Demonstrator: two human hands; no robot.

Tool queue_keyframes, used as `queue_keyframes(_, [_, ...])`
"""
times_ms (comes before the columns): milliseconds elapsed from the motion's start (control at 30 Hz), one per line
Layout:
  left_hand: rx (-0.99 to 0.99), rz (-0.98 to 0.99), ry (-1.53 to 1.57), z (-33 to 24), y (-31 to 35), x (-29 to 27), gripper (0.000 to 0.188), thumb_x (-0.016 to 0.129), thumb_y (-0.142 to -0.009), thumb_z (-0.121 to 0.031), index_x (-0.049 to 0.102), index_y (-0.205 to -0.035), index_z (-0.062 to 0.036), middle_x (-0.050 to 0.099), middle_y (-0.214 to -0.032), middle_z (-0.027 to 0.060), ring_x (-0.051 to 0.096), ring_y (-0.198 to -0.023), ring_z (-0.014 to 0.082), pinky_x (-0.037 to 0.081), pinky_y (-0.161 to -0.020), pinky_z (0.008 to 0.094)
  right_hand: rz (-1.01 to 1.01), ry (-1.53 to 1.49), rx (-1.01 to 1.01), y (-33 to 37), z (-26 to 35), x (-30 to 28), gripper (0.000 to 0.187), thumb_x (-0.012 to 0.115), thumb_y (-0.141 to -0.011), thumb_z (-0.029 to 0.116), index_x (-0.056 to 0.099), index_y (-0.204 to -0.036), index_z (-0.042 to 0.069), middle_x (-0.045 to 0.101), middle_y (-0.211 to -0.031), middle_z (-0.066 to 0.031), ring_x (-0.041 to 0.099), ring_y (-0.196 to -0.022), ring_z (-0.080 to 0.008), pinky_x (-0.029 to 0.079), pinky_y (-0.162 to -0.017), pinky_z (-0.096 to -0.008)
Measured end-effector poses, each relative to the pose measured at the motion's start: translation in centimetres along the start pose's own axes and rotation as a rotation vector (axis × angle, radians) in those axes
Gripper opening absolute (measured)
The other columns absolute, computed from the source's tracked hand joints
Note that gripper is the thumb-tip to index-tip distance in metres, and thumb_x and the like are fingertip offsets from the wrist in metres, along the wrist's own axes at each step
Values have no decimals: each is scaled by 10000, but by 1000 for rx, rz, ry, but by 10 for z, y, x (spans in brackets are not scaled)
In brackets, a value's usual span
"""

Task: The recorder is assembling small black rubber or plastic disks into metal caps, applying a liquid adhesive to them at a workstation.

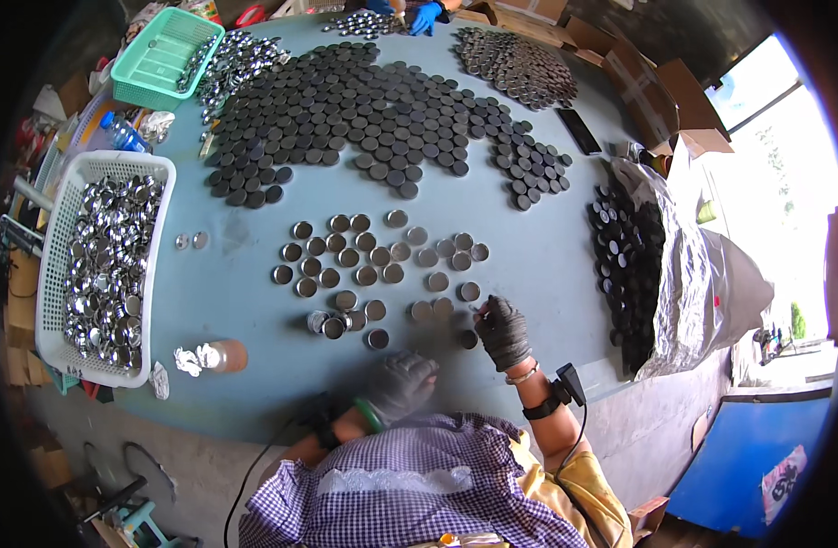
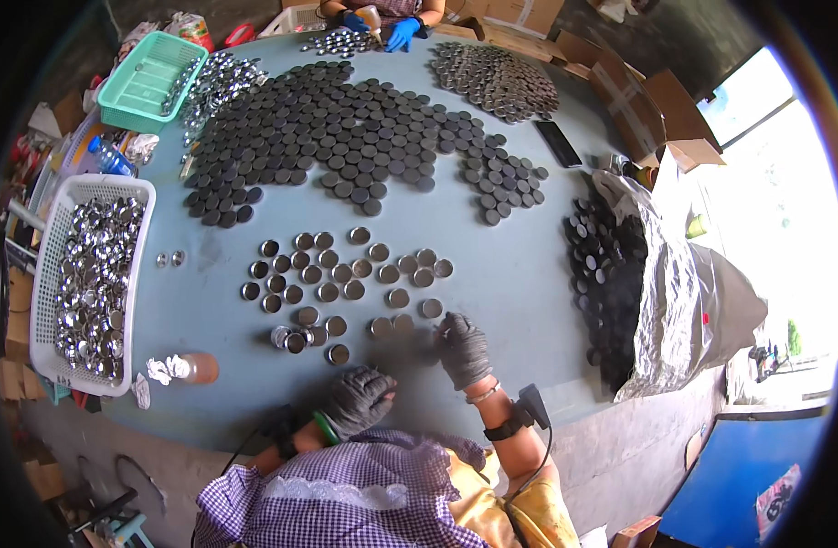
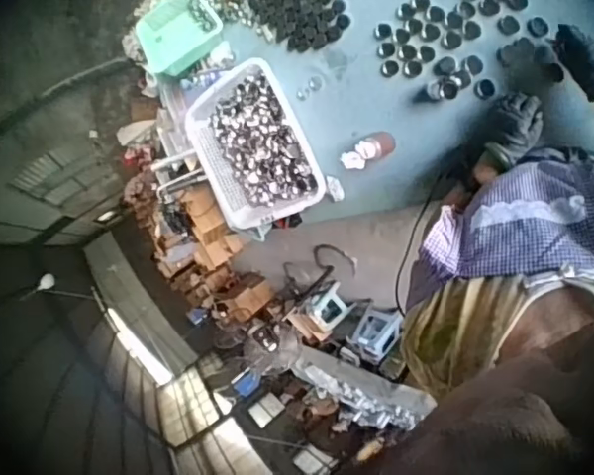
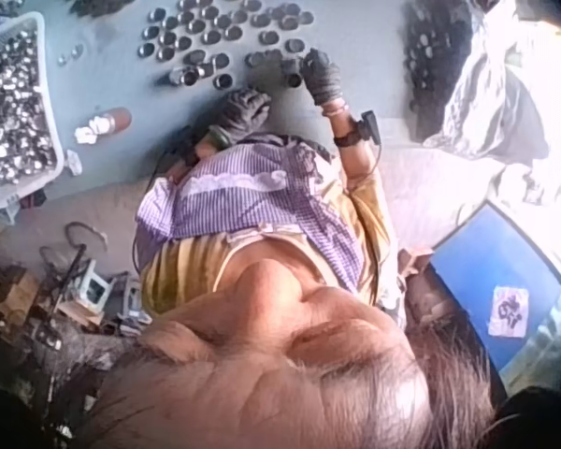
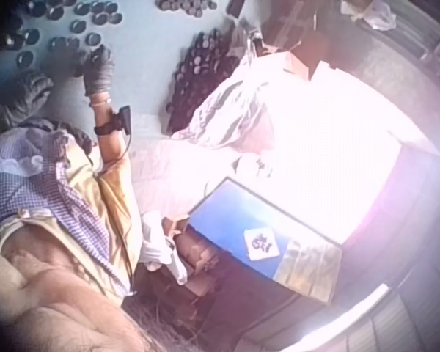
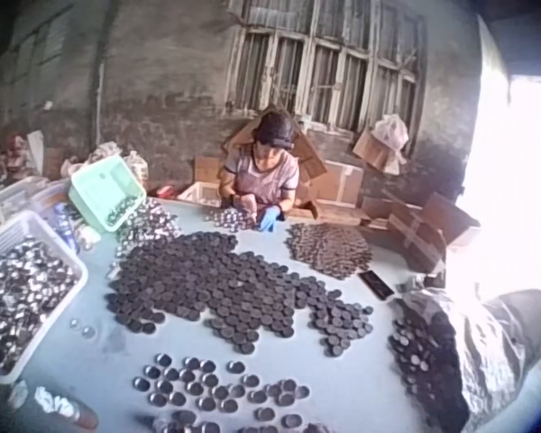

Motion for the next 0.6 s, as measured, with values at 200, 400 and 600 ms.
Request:
queue_keyframes(200, [32, -13, 4, 5, 4, 5, 234, 701, -791, -163, 660, -997, -60, 679, -952, 115, 642, -868, 329, 523, -784, 445, -167, 195, -271, 16, 0, -17, 251, 626, -763, 58, 627, -1012, 85, 649, -953, -139, 615, -879, -365, 516, -742, -471])
queue_keyframes(400, [-64, 54, -75, 4, 6, 4, 255, 686, -807, -187, 653, -1036, -82, 674, -979, 110, 634, -905, 330, 518, -818, 453, 108, 235, -416, 50, 13, -5, 232, 593, -708, 20, 623, -930, 78, 642, -917, -144, 602, -866, -357, 505, -759, -444])
queue_keyframes(600, [-24, 4, -134, 3, 12, 2, 271, 691, -804, -213, 651, -1044, -93, 663, -986, 105, 627, -937, 321, 519, -819, 445, 64, 148, -469, 31, 39, 14, 248, 597, -738, 23, 640, -977, 74, 639, -930, -149, 591, -866, -369, 494, -764, -459])
Point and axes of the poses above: each hand's wrist, its own y-axis away from the middle knuckle, its own x-axis out of the palm, z = x × y, the point moved 5 cm from there along -y, towards the middle knuckle
